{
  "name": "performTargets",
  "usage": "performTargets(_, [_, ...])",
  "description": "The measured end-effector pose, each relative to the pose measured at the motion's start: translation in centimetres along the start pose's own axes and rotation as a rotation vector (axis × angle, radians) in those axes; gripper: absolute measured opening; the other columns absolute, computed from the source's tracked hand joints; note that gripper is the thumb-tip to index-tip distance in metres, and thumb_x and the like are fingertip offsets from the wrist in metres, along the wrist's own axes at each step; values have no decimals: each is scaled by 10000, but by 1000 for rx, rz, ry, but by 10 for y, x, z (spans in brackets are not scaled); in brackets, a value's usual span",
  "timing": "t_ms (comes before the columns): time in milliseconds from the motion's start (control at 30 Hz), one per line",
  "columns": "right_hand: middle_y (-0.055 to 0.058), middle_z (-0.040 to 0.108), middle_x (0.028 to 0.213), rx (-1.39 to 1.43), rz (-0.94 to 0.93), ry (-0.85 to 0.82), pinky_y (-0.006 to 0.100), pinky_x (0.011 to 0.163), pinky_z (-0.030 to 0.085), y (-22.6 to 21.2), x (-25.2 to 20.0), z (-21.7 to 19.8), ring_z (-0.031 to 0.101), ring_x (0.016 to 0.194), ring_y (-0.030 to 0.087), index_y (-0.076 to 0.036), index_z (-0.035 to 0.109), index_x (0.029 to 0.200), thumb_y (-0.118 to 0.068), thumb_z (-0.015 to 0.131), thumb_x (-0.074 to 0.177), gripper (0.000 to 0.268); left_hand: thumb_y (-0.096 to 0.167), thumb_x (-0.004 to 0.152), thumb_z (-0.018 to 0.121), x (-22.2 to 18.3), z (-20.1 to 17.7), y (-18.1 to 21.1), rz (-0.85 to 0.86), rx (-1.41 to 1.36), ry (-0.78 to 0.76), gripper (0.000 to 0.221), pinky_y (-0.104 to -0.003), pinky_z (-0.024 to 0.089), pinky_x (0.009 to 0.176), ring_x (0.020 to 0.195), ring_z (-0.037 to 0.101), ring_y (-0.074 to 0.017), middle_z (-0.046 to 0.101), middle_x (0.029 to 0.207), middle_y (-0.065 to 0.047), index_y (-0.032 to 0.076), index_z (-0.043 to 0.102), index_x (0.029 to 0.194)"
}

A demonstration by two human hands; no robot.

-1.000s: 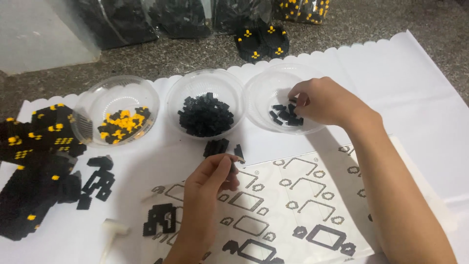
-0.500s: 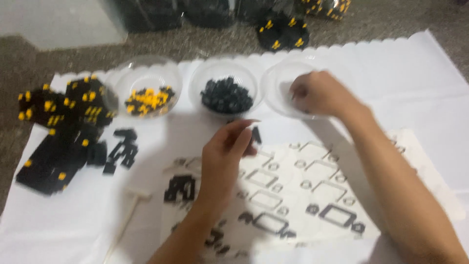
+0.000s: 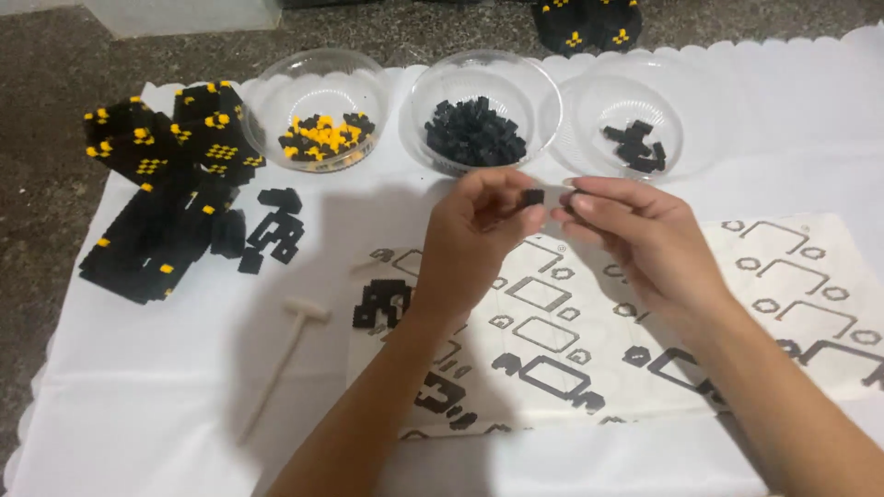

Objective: Assembling small black plastic interlocking blocks on a white surface using a printed template for guidance.

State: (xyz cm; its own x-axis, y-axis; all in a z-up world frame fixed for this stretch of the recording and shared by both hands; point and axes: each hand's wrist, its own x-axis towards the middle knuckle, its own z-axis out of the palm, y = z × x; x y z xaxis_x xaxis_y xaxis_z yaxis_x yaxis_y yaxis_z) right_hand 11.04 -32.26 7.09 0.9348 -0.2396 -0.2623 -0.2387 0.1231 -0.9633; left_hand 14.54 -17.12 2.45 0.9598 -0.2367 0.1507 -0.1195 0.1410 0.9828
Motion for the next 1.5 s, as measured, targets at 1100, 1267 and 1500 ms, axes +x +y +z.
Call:
performTargets(1100, [125,713,937,178,-139,87,174,755,601,28,2,-22,697,811,173,-24,688,932,4,692,760,175,34,804,696,-18,16,11,166,-88,-10,182,-226,588,789,854,691,-131,696,864,-72,79,571,929])
performTargets(1267, [131,714,930,175,-142,96,167,738,601,30,3,-22,694,780,169,-24,688,934,4,694,760,176,29,810,693,-18,16,10,193,-61,-11,191,-225,591,778,845,691,-128,700,863,-79,85,562,937])
performTargets(1500, [120,712,914,173,-148,112,169,754,607,29,1,-20,705,836,169,-33,689,928,4,705,750,183,43,823,692,-19,14,12,239,-1,-12,181,-205,575,763,830,677,-116,683,859,-55,88,554,931])
